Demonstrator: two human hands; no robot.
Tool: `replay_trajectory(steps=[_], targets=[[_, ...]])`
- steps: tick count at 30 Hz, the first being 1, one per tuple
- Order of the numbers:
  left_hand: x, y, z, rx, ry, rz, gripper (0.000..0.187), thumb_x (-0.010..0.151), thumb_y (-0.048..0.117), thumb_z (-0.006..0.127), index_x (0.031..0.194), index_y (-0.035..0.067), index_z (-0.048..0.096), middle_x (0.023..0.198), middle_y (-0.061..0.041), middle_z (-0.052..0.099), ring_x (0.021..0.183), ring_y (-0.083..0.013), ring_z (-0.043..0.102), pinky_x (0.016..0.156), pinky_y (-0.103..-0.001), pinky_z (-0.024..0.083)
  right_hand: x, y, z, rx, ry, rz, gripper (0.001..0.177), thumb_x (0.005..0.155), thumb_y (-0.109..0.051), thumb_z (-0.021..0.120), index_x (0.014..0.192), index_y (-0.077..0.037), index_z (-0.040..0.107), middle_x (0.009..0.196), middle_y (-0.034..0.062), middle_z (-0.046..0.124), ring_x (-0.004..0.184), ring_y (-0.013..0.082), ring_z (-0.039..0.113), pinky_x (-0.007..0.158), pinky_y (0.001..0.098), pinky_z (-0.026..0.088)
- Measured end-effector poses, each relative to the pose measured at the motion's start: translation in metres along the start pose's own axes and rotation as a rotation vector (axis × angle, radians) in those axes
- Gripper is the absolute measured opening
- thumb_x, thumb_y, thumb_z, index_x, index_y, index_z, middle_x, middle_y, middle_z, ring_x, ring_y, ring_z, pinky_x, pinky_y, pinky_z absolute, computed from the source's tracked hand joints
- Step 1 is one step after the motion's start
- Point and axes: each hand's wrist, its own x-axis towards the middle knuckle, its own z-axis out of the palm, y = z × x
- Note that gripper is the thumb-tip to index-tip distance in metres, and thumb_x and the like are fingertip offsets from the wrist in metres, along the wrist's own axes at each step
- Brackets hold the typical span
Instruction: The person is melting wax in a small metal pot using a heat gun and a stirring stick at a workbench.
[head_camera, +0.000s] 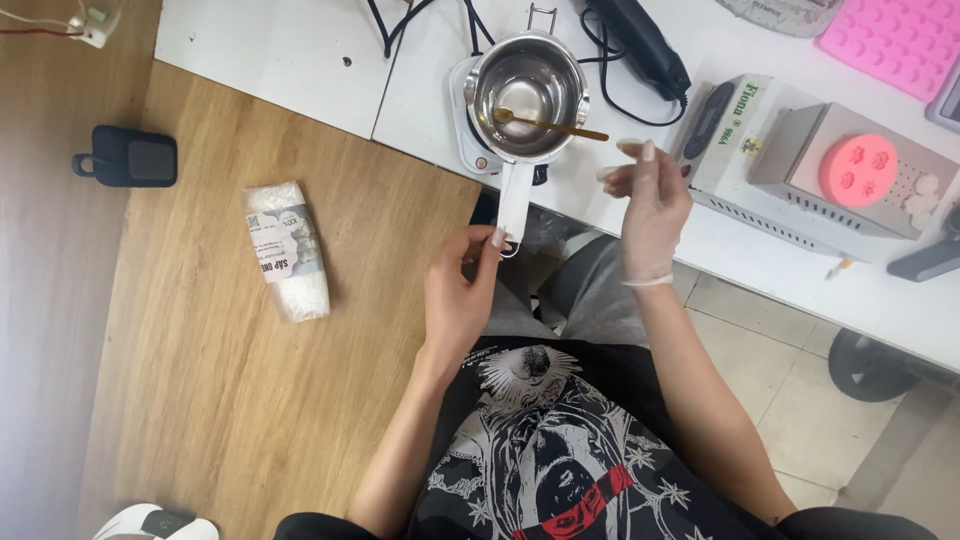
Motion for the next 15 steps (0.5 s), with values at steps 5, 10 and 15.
replay_trajectory(steps=[5, 10, 15], targets=[[-0.024, -0.008, 0.008, -0.030, -0.054, -0.004, 0.019, 0.100, 0.019, 0.065, 0.105, 0.001, 0.072, 0.090, -0.005, 0.075, 0.081, -0.0110, 0.070, 0.064, -0.027, 0.051, -0.021, 0.032, -0.026, -0.053, 0.018, 0.019, 0.036, 0.114, -0.030, 0.051, 0.114, 0.001, 0.069, 0.082, 0.0049, 0.068, 0.077, 0.0102, 0.067, 0.074, 0.0240, 0.056], [-0.034, -0.016, 0.014, -0.028, -0.129, 0.006, 0.018, 0.100, 0.017, 0.065, 0.106, 0.002, 0.073, 0.091, -0.005, 0.075, 0.082, -0.0114, 0.069, 0.066, -0.026, 0.050, -0.032, 0.042, -0.037, -0.143, 0.007, 0.050, 0.032, 0.113, -0.025, 0.052, 0.114, 0.002, 0.069, 0.084, 0.0054, 0.068, 0.077, 0.0103, 0.066, 0.074, 0.0251, 0.056], [-0.035, -0.013, 0.014, -0.035, -0.127, -0.053, 0.019, 0.099, 0.018, 0.065, 0.106, 0.002, 0.073, 0.089, -0.005, 0.074, 0.080, -0.0123, 0.067, 0.061, -0.027, 0.049, -0.034, 0.040, -0.035, -0.263, -0.065, -0.001, 0.028, 0.111, -0.023, 0.056, 0.116, 0.002, 0.070, 0.085, 0.0072, 0.071, 0.079, 0.0103, 0.067, 0.075, 0.0252, 0.055]])
